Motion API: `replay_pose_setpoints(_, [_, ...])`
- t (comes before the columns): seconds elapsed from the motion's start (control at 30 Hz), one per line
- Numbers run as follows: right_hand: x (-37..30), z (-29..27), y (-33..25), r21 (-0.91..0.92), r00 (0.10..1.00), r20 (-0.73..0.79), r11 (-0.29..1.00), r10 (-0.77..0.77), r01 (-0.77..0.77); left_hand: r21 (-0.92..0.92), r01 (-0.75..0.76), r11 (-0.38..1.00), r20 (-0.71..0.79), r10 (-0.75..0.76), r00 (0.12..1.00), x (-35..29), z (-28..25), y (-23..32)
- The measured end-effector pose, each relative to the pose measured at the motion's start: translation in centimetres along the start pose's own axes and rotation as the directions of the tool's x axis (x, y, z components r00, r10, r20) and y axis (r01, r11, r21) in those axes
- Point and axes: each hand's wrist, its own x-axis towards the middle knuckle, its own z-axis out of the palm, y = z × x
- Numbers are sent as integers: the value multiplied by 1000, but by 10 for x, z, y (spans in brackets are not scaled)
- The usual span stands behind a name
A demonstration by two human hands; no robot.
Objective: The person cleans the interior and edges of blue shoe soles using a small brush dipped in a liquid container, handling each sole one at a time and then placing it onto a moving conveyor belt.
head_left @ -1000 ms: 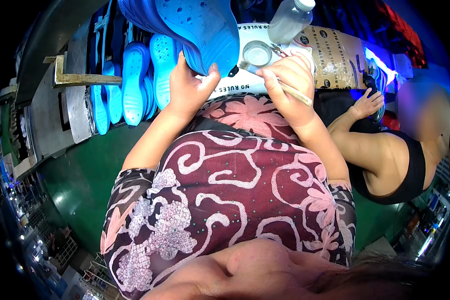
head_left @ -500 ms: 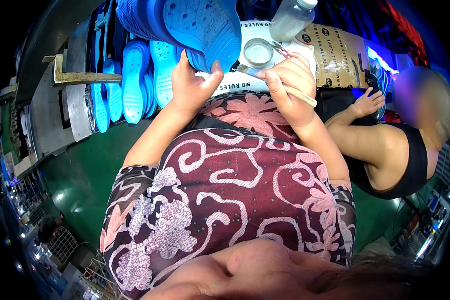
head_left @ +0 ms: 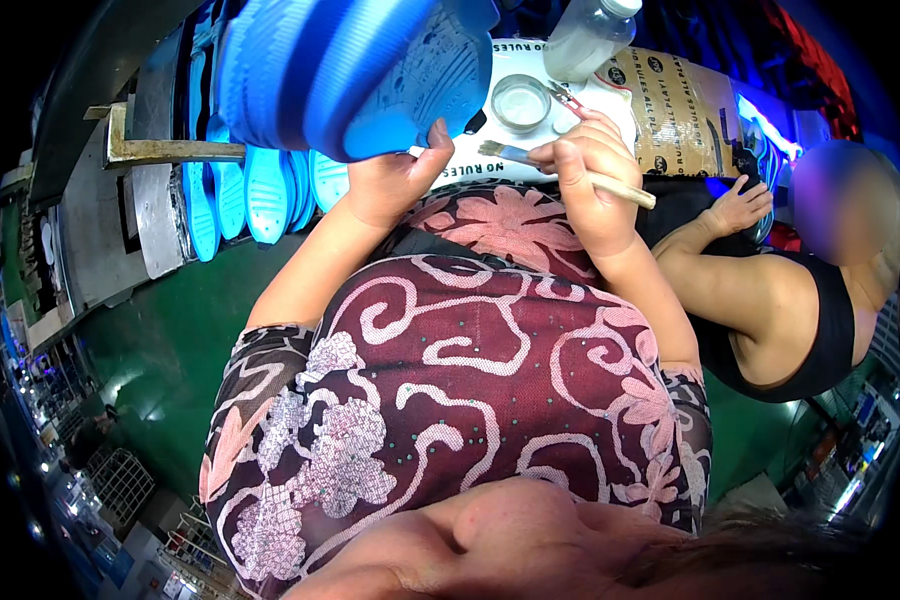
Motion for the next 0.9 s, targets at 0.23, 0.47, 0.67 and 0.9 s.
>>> replay_pose_setpoints(0.23, [1, -15, -1, 2, 991, -132, 1000, -15, 15, 112, -36, 993, 31, 32, 999, 6, 5, -4])
replay_pose_setpoints(0.47, [-20, -29, 1, 270, 875, -364, 935, 319, -228, -522, 443, 729, 236, -376, 896, 68, -45, 53])
replay_pose_setpoints(0.67, [-42, -38, 8, 334, 784, -380, 864, 490, -378, -388, 845, 367, 892, -79, 445, 122, -28, 79])
replay_pose_setpoints(0.9, [-52, -37, 6, 434, 686, -437, 805, 581, -405, -560, 803, 204, 828, 100, 552, 294, 165, 109])
